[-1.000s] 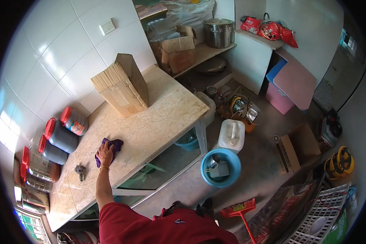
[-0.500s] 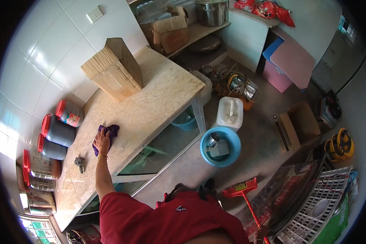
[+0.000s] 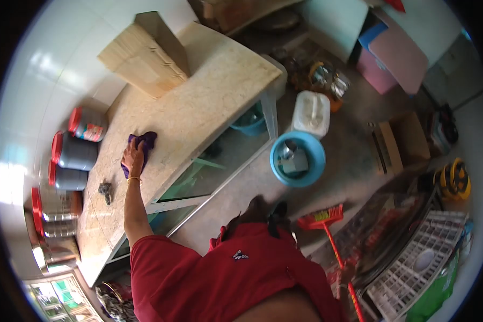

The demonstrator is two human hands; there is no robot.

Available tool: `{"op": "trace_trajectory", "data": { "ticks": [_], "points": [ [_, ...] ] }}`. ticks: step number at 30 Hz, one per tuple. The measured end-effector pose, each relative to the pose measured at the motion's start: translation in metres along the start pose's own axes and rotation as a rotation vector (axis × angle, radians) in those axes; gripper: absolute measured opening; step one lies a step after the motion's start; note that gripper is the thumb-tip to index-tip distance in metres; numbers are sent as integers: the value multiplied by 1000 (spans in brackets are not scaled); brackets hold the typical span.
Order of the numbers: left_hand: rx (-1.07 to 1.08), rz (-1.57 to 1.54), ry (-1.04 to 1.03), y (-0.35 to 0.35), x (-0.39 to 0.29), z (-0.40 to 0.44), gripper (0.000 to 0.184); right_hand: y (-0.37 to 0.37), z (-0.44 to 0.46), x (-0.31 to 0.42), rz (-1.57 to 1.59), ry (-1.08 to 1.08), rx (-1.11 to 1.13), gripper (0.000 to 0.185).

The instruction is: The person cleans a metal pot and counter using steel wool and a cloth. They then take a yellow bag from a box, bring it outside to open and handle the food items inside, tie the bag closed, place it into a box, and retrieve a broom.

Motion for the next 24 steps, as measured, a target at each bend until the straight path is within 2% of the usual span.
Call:
{"op": "trace_trajectory", "data": {
  "ticks": [3,4,5,7,8,11,13,14,15,17,18,19,21,22,23,24],
  "points": [
    [73,-178,-25,-1,2,1,48,13,28,24,69,-26,-119,26],
    [-2,-224,-175,-26,20,16,50,24,33,29,245,-207,43,30],
    [29,-205,-143,-13,9,10,51,37,36,43,223,-50,-185,29],
    [105,92,16,-25,20,19,54,30,42,46,236,-124,-47,31],
    [91,148,18,-34,27,22,56,28,40,48,225,-157,-45,31],
    [95,36,-25,-37,34,24,60,33,46,68,387,-144,-60,29],
    [114,46,-21,-41,41,29,61,21,48,74,744,-424,292,17],
    [131,53,-3,-46,45,32,63,-11,42,67,1487,-587,366,8],
    [139,59,-7,-42,37,28,63,-2,44,75,1483,-597,371,8],
    [-16,155,36,-10,11,10,62,19,52,99,1332,-717,545,11],
    [-181,200,-45,-3,8,11,63,20,53,105,1319,-669,502,11],
    [-172,202,-47,2,-3,12,63,27,59,112,1313,-675,506,11],
    [-389,-332,-370,23,-46,5,61,44,77,121,1286,-752,572,20],
    [-298,-413,-396,39,-85,-9,57,63,91,126,1124,-773,600,9],
    [-212,-489,-417,54,-130,-30,53,66,100,126,1116,-760,613,9],
    [-223,-474,-398,63,-165,-49,53,65,112,124,1235,-814,589,8]
  ]
}}
Point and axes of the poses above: each hand's wrist, its own z-axis towards the middle knuckle, its own y-axis out of the back of the hand, x = y × z, the point moved 4 cm from there along z, towards the middle knuckle, and after that the axes turned 2 degrees about z, right-handed, at the moved point
